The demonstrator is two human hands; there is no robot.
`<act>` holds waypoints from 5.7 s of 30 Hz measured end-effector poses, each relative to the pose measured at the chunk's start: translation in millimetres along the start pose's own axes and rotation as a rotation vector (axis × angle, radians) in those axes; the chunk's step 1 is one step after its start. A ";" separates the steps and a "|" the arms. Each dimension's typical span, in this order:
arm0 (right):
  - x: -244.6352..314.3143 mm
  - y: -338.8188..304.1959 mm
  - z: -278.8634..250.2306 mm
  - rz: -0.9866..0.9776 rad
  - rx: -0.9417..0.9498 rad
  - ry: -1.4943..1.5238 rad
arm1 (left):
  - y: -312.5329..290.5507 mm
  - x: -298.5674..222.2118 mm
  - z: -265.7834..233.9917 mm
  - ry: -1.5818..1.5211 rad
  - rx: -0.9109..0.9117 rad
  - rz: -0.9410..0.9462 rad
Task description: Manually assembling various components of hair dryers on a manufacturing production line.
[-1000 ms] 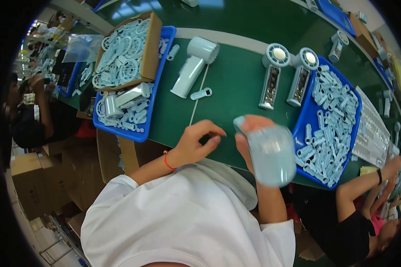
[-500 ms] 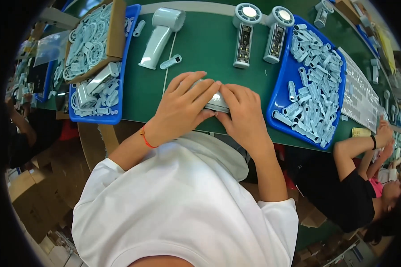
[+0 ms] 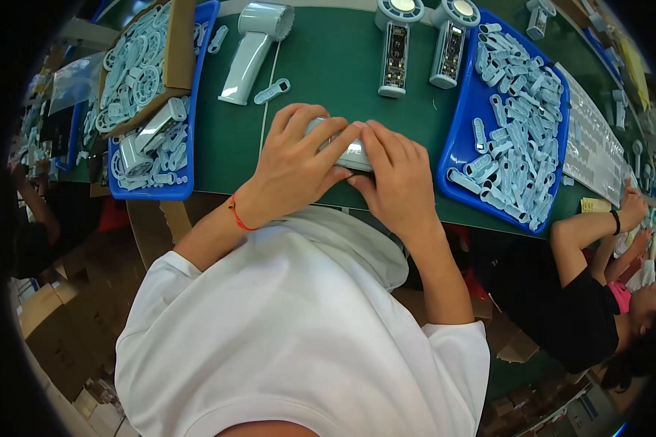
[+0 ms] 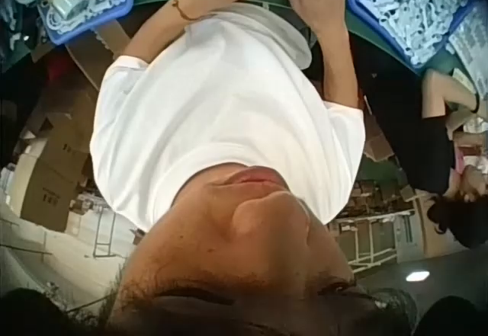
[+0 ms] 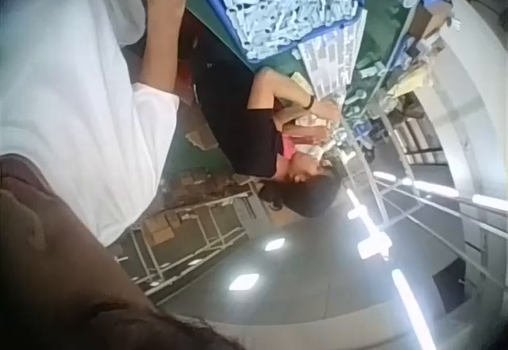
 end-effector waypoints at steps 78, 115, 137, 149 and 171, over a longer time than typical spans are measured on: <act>-20.3 13.1 -10.3 0.825 -0.194 0.976 | -6.0 14.6 27.8 -0.731 -0.007 -0.652; -33.4 18.2 18.9 0.730 -0.169 1.368 | 14.0 13.6 12.3 -0.819 0.045 -0.626; -5.7 20.3 16.9 0.633 -0.082 1.354 | 5.8 10.8 19.2 -0.966 0.140 -0.582; -13.8 34.4 25.5 0.158 -0.200 0.822 | -44.5 39.5 9.1 -0.776 -0.053 -0.667; -7.8 7.4 1.3 0.069 0.116 0.134 | -0.9 6.1 3.3 0.118 0.150 -0.095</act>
Point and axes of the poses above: each hand's wrist, its own y-axis towards the middle knuckle, its own z-axis out of the palm, x = y × z, the point moved 5 cm from there along y, towards the middle knuckle, and after that the axes turned 4 degrees about -x, right-handed, at the moved point
